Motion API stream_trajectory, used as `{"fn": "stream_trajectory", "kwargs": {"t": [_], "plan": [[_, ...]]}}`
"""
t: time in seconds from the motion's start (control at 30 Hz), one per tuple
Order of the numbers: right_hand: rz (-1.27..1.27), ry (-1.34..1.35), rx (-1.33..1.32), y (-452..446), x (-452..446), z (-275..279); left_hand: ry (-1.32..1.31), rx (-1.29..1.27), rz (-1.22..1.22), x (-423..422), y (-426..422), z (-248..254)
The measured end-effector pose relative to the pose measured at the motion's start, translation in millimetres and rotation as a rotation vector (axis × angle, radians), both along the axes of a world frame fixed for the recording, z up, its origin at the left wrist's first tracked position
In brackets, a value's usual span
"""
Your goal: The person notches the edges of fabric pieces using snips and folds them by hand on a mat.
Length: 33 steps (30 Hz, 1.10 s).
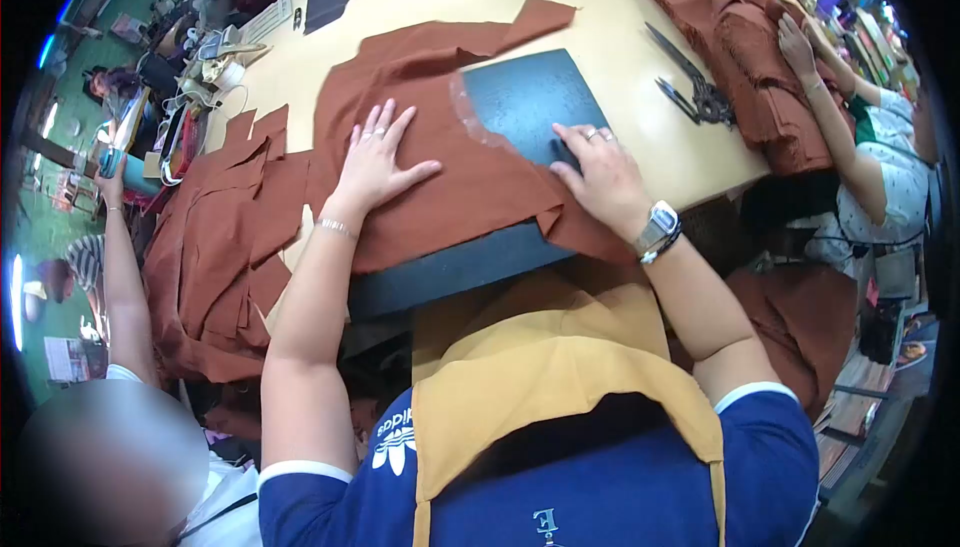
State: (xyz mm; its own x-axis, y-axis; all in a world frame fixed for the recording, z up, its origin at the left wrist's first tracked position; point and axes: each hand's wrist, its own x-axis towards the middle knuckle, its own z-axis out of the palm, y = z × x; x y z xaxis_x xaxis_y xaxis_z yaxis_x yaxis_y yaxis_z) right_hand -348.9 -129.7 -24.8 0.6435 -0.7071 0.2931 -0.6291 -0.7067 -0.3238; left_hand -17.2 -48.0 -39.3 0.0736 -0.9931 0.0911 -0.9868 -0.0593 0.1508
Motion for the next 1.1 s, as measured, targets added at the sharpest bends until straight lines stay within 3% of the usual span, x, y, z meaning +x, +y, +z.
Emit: {"fn": "stream_trajectory", "kwargs": {"t": [0.17, 0.27, 0.37, 0.4, 0.43, 0.53, 0.67, 0.7, 0.77, 0.87, 0.97, 1.0, 1.1], "plan": [[0.272, -0.035, 0.102, 12.9, -3.9, 14.8, -0.052, 0.016, 0.364, -41.8, 83.7, 0.2], [0.403, -0.035, 0.135, 10.0, -4.6, 10.6, 0.016, 0.202, 0.47, -73.4, 115.0, 28.4], [0.37, -0.061, 0.424, -9.3, -10.4, 17.5, -0.115, 0.256, 0.364, -78.6, 110.6, 45.4], [0.322, -0.021, 0.586, -10.1, -10.8, 40.5, -0.117, 0.146, 0.236, -75.6, 104.4, 39.4], [0.373, 0.0, 0.555, -16.2, -13.4, 48.5, -0.109, 0.06, 0.093, -74.9, 91.7, 38.5], [0.395, 0.121, 0.663, -35.9, -13.5, 66.3, 0.133, -0.103, -0.256, -77.0, 45.6, 29.6], [0.187, 0.22, 0.446, -56.1, -19.7, 95.5, 0.237, -0.178, -0.422, -95.9, -6.1, 20.0], [0.201, 0.097, -0.172, -76.4, -28.1, 71.7, 0.242, -0.211, -0.423, -100.7, -14.2, 15.5], [0.086, 0.107, -0.61, -77.4, -23.8, 82.8, 0.264, -0.29, -0.419, -107.0, -28.6, 8.7], [0.255, 0.11, -0.331, -70.9, -16.6, 69.9, 0.267, -0.334, -0.387, -112.0, -42.9, 0.8], [0.314, 0.097, -0.603, -55.0, -1.4, 54.0, 0.174, -0.353, -0.323, -118.0, -42.9, 6.0], [0.309, 0.109, -0.542, -52.7, 3.1, 48.8, 0.158, -0.338, -0.296, -119.0, -43.0, 6.6], [0.444, 0.087, 0.057, -59.7, 14.2, 25.2, 0.177, -0.344, -0.268, -119.0, -41.8, 6.0]]}}
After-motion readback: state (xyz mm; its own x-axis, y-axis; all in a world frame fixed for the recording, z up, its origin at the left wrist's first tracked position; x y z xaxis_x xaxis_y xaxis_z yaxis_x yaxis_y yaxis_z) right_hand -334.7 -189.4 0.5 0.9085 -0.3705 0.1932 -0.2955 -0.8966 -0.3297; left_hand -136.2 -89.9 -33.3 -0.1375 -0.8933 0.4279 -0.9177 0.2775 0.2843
